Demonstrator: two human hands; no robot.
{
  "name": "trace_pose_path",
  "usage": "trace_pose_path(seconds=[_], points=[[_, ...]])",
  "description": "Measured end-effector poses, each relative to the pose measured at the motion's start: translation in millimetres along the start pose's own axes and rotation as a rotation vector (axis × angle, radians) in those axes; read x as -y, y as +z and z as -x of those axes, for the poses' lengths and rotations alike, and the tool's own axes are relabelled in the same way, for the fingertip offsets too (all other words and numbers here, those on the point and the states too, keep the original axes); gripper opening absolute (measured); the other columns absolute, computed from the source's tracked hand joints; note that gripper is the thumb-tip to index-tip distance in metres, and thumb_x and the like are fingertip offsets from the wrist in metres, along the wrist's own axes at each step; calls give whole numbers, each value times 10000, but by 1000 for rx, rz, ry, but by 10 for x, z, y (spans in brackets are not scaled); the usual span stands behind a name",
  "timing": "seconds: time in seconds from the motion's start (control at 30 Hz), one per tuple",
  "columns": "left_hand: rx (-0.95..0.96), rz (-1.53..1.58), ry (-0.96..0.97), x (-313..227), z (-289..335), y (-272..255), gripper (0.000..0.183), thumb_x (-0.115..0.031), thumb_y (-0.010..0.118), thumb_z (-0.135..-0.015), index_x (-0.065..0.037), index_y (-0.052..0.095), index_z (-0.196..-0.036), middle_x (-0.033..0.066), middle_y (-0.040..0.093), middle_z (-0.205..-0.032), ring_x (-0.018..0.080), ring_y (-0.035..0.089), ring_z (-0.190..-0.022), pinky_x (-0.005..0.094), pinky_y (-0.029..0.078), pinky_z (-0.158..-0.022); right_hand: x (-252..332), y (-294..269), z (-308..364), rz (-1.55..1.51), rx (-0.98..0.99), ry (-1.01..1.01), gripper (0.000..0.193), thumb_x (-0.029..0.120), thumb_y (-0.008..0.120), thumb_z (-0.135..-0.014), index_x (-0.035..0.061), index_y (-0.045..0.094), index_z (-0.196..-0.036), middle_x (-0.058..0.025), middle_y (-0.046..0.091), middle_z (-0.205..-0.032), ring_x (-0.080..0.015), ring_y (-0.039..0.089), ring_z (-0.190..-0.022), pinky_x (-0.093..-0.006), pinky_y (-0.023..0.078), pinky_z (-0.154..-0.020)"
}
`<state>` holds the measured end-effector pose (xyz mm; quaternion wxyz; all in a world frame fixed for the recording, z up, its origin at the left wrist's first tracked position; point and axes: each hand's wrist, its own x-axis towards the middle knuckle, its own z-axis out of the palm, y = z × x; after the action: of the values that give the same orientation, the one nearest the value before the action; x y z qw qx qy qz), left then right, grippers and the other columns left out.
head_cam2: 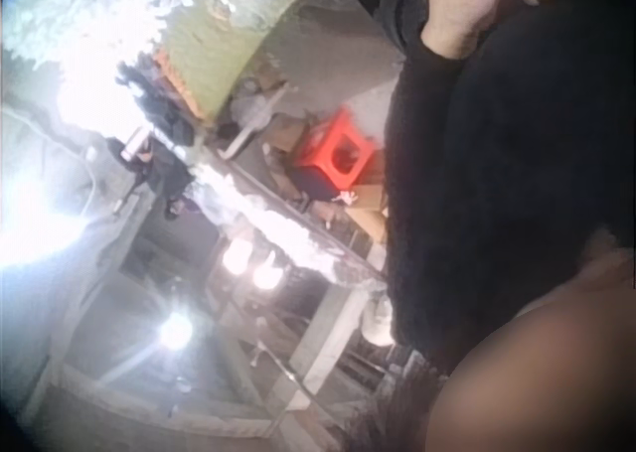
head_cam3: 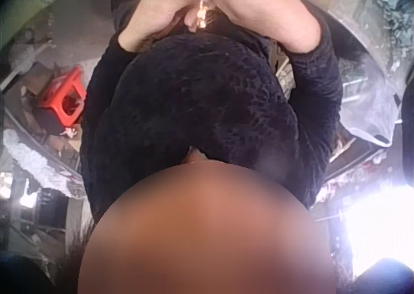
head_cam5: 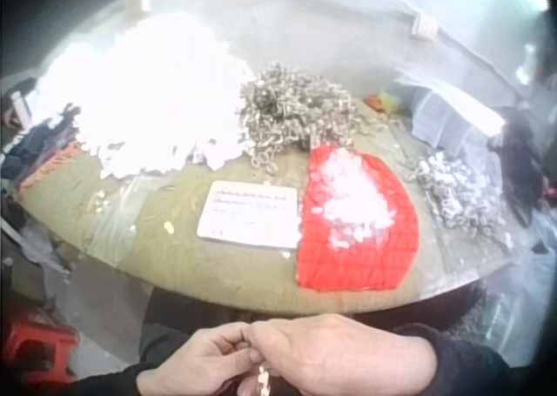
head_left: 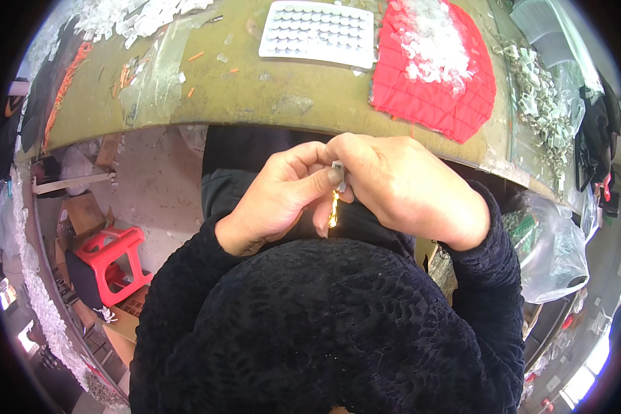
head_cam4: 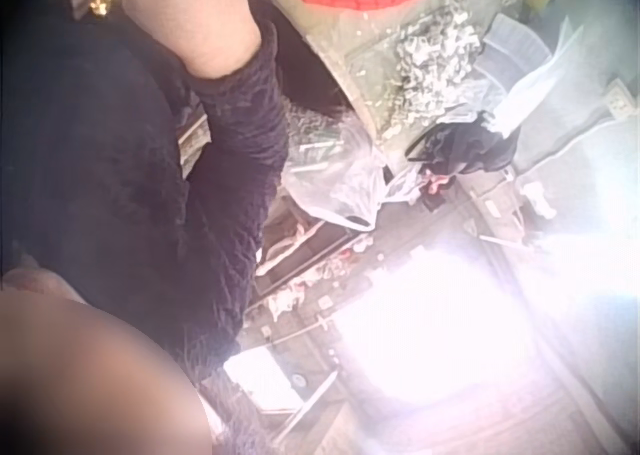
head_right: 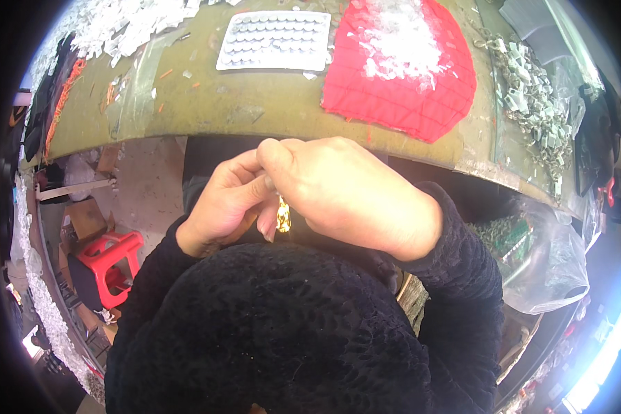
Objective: The person assembles small electronic components by hand, inserting pins into white plastic housings and placing them into a tray. They repeatedly pick up components, align them, and insert them into housings, then place the assembled units into a tray on the table.
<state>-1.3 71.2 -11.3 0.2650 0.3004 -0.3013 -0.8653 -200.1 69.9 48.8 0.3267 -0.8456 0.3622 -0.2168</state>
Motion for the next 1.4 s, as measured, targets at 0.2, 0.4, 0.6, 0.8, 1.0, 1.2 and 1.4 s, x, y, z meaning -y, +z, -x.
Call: trace_pose_path(seconds=[0.2, 0.4, 0.6, 0.8, 1.0, 1.2, 1.4], points=[[91, 243, 117, -34, -45, -104, 267, -198, 557, -1011, 29, 553, -1151, 156, 675, -911, 135, 581, -507, 295, 536, -481, -38, 13, 6, -121, -146, 184, 105, 41, 619, -868, -4, 580, -956, -168, 639, -816, -357, 645, -738, -406, 518, -653], [51, 144, 125, -29, -52, -101, 241, -172, 553, -1010, 34, 552, -1136, 151, 671, -900, 147, 585, -506, 294, 530, -476, -61, 83, 36, 140, -249, 27, 168, 113, 695, -799, 44, 543, -779, -130, 556, -685, -337, 596, -607, -428, 473, -539], [-15, 100, 88, -54, -22, -54, 203, -145, 555, -1007, 31, 561, -1110, 112, 646, -863, 148, 582, -502, 284, 517, -473, 20, 140, 67, 285, -215, 102, 141, 42, 700, -757, 31, 563, -792, -126, 561, -687, -338, 588, -581, -409, 468, -510], [14, 10, 58, -65, 15, -30, 185, -120, 577, -992, 37, 570, -1090, 113, 653, -848, 136, 576, -491, 272, 505, -465, 130, 179, 51, 417, -168, -2, 128, 70, 654, -752, 26, 536, -776, -109, 545, -686, -271, 607, -589, -376, 486, -504], [-2, 30, 134, -196, -42, 12, 199, -124, 616, -970, 42, 585, -1076, 134, 679, -845, 136, 584, -473, 248, 480, -434, 204, 175, 93, 430, -247, 55, 224, 25, 657, -718, -2, 530, -901, -109, 512, -703, -271, 577, -590, -369, 469, -500], [13, -16, 145, -353, -190, 179, 252, -124, 632, -962, 12, 539, -1152, 174, 688, -974, 114, 533, -442, 220, 414, -371, 65, -15, 60, 535, -375, 67, 307, 81, 621, -786, -7, 563, -1074, -86, 555, -766, -244, 619, -673, -371, 495, -546], [-242, -472, 470, -450, -309, -38, 215, -89, 590, -973, 18, 557, -1157, 159, 714, -989, 31, 491, -475, 165, 370, -423, -374, -1233, 408, 1023, -750, 469, 360, 87, 653, -879, 33, 607, -1232, -183, 677, -994, -345, 662, -869, -411, 527, -785]])
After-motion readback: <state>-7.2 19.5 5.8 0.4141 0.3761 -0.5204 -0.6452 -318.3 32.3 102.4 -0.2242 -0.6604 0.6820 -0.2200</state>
